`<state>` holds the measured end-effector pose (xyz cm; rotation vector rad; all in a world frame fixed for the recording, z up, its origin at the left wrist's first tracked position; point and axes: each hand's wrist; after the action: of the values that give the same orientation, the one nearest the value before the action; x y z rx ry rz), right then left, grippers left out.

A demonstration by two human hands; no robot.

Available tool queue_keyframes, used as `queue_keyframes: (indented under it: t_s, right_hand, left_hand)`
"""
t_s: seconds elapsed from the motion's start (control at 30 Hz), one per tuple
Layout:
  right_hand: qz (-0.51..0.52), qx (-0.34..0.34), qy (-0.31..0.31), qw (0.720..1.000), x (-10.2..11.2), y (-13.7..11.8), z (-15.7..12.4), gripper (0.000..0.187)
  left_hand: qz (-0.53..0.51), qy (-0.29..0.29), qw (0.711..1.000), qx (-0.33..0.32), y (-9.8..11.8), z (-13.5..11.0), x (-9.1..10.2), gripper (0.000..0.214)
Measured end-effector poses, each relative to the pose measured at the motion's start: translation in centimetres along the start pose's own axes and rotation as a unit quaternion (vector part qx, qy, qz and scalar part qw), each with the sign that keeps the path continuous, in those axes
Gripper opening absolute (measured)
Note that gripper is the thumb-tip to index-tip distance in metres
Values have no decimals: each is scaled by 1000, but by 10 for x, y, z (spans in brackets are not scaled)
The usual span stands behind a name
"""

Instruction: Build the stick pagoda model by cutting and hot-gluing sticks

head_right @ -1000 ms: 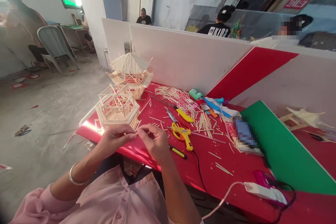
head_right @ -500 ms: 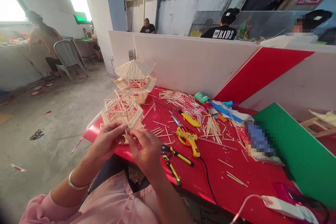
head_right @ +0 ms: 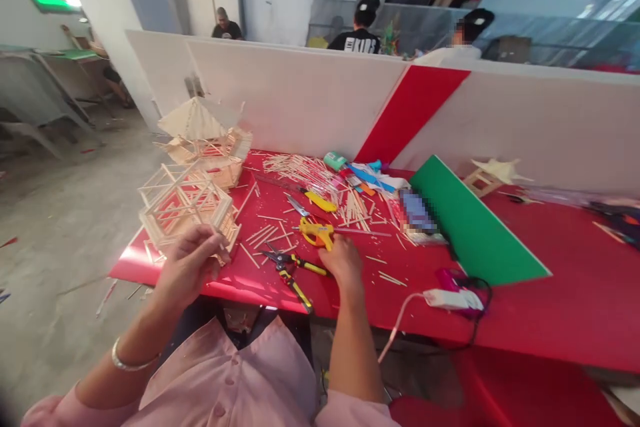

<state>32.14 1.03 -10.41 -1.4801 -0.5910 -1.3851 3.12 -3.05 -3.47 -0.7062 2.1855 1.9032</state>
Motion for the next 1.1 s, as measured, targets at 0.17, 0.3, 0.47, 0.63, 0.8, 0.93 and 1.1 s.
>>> queue_keyframes:
  t_s: [0.17,0.3,0.47,0.63,0.8,0.93,1.1]
  right_hand:
    - [19,-5,-40,999,-22,13,19,26]
    - [92,-2,-23,996,-10,8,11,32]
    - [383,67,34,921,40,-48,-23,36]
    - [294,219,209,907,66,-145,-43,39]
    - [178,312,334,871,55,-204,-36,40]
    - [137,344,343,863,52,-217,-34,31]
    - [112,331,345,871,52,-217,-32,34]
  left_hand:
    - [61,-5,996,-66,15,-7,14,23]
    - [155,53,968,-192,53,-12,41,15]
    - [296,96,877,-366,100,4,70,9]
    - [449,60,742,-494,122,28,83,15]
    - [520,17,664,-537,130,42,78,22]
    - [557,3,628,-543,132,51,75,26]
    - [585,-3,614,-530,131,57,75,28]
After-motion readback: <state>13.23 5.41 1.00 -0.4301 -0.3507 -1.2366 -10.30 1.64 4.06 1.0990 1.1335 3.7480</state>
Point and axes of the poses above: each hand's wrist, its own z-axis towards the middle knuckle, its own x-axis out of the back of the hand, y = z × x, and after that the axes turned 13 degrees about y, right-handed
